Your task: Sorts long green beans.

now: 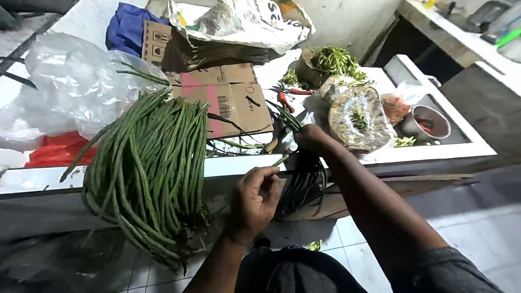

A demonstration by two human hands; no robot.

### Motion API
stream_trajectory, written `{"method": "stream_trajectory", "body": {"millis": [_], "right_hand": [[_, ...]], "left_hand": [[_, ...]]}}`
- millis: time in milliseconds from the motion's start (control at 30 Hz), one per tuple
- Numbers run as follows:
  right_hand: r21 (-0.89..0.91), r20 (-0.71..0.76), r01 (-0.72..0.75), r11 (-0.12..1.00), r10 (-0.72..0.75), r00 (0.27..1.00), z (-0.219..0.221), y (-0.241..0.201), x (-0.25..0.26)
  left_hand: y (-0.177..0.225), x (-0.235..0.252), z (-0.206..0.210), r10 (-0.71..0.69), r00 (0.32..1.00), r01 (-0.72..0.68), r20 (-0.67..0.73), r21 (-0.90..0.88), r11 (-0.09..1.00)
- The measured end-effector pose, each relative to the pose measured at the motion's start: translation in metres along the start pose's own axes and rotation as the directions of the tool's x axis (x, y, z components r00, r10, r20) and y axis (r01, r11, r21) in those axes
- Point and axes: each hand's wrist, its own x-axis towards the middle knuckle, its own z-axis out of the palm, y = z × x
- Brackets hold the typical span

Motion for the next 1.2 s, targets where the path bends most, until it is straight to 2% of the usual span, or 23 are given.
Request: {"method": "stream_trajectory", "body": {"millis": [100, 167, 233, 400, 533, 600, 767, 933, 1067, 1200], "right_hand": [[0.361, -0.079, 0.029, 0.932, -0.001, 0.997, -0.012, 0.014, -0.021], [0.625, -0.110, 0.111, 0.773, -0.054, 0.992, -0.018, 0.027, -0.036], [0.765, -0.146, 0.198, 0.613, -0.134, 0.980, -0.025, 0.037, -0.060], [0.812, -0.253, 0.372, 0.450, -0.303, 0.919, -0.026, 0.068, -0.119], [0.876, -0.205, 0.337, 0.344, -0.368, 0.907, -0.015, 0.080, -0.149], [0.901, -0.188, 0.317, 0.297, -0.391, 0.901, -0.009, 0.088, -0.156], [0.892, -0.158, 0.284, 0.350, -0.347, 0.925, 0.004, 0.102, -0.165], [0.912, -0.161, 0.282, 0.298, -0.372, 0.914, 0.019, 0.107, -0.164], [0.914, -0.144, 0.274, 0.298, -0.393, 0.908, 0.025, 0.105, -0.162], [0.931, -0.118, 0.243, 0.271, -0.406, 0.906, 0.030, 0.098, -0.158]], "left_hand": [[0.011, 0.013, 0.022, -0.011, 1.000, 0.012, 0.012, -0.093, 0.996], [0.019, 0.022, 0.038, -0.041, 0.999, 0.045, 0.028, -0.182, 0.982], [0.026, 0.029, 0.054, -0.101, 0.994, 0.107, 0.034, -0.259, 0.960], [0.025, 0.046, 0.100, -0.379, 0.920, 0.392, 0.101, -0.281, 0.876], [0.031, 0.051, 0.124, -0.493, 0.857, 0.513, 0.150, -0.347, 0.785], [0.034, 0.045, 0.127, -0.513, 0.842, 0.536, 0.170, -0.376, 0.756], [0.040, 0.026, 0.122, -0.513, 0.840, 0.541, 0.175, -0.337, 0.771], [0.046, 0.019, 0.105, -0.506, 0.850, 0.518, 0.146, -0.407, 0.752], [0.052, 0.016, 0.086, -0.511, 0.853, 0.503, 0.104, -0.418, 0.756], [0.052, 0.021, 0.071, -0.596, 0.802, 0.543, 0.040, -0.464, 0.700]]}}
